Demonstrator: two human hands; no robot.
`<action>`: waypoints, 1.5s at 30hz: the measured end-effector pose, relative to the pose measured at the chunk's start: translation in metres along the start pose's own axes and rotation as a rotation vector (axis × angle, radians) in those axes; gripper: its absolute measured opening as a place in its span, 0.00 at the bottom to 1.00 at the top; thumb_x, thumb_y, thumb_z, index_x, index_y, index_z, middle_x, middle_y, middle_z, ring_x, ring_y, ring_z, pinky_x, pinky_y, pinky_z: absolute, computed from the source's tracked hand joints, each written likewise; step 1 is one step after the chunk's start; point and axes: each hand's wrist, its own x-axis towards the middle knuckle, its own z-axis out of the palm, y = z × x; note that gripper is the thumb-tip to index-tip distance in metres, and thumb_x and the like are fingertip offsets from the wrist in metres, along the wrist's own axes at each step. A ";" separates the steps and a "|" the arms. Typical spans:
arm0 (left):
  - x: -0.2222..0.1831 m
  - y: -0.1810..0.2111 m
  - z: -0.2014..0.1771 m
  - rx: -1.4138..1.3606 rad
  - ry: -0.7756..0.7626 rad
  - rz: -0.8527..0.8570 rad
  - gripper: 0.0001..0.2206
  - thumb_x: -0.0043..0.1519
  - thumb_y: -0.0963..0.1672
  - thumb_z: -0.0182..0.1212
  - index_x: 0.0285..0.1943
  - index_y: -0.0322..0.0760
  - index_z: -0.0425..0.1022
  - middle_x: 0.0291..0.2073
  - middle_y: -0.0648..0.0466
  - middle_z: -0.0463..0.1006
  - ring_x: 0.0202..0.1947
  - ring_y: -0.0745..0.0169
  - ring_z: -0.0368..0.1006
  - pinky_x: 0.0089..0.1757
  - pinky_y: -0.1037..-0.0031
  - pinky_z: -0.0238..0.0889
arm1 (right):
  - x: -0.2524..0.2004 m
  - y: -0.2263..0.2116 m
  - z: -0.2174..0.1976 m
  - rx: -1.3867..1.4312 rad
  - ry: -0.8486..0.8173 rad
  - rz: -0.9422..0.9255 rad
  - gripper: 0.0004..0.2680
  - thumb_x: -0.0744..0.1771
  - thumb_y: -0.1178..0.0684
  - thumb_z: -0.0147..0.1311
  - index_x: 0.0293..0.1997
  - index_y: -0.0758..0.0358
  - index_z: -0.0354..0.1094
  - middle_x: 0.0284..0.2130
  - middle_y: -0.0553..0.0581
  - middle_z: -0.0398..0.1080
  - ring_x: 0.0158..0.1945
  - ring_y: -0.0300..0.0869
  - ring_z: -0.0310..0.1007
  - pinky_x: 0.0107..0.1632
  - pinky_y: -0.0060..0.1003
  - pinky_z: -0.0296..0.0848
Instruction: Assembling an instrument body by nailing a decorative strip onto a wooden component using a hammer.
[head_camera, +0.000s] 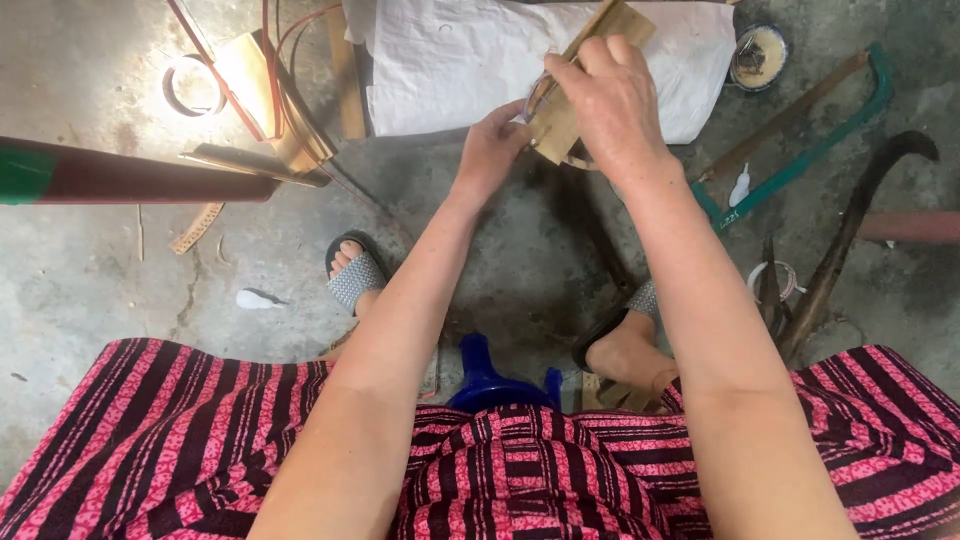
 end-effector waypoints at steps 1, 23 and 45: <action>0.003 -0.004 0.002 -0.014 0.037 -0.016 0.19 0.62 0.43 0.60 0.64 0.41 0.75 0.31 0.58 0.82 0.33 0.70 0.76 0.42 0.77 0.70 | 0.000 -0.004 0.001 0.023 -0.016 -0.042 0.20 0.60 0.66 0.69 0.58 0.59 0.76 0.35 0.54 0.63 0.40 0.48 0.61 0.43 0.43 0.71; 0.068 -0.108 0.002 0.100 0.418 -0.029 0.11 0.62 0.41 0.58 0.51 0.46 0.81 0.47 0.56 0.86 0.48 0.62 0.82 0.45 0.68 0.81 | -0.088 -0.020 0.084 1.075 -0.029 0.771 0.20 0.73 0.51 0.53 0.74 0.52 0.51 0.65 0.59 0.60 0.69 0.52 0.62 0.63 0.45 0.67; 0.074 -0.036 0.006 -0.201 0.292 -0.047 0.19 0.64 0.45 0.59 0.64 0.40 0.70 0.46 0.52 0.82 0.43 0.59 0.79 0.39 0.68 0.74 | -0.028 0.014 0.036 0.942 0.090 0.600 0.06 0.75 0.55 0.44 0.54 0.65 0.65 0.38 0.53 0.65 0.40 0.39 0.67 0.46 0.40 0.79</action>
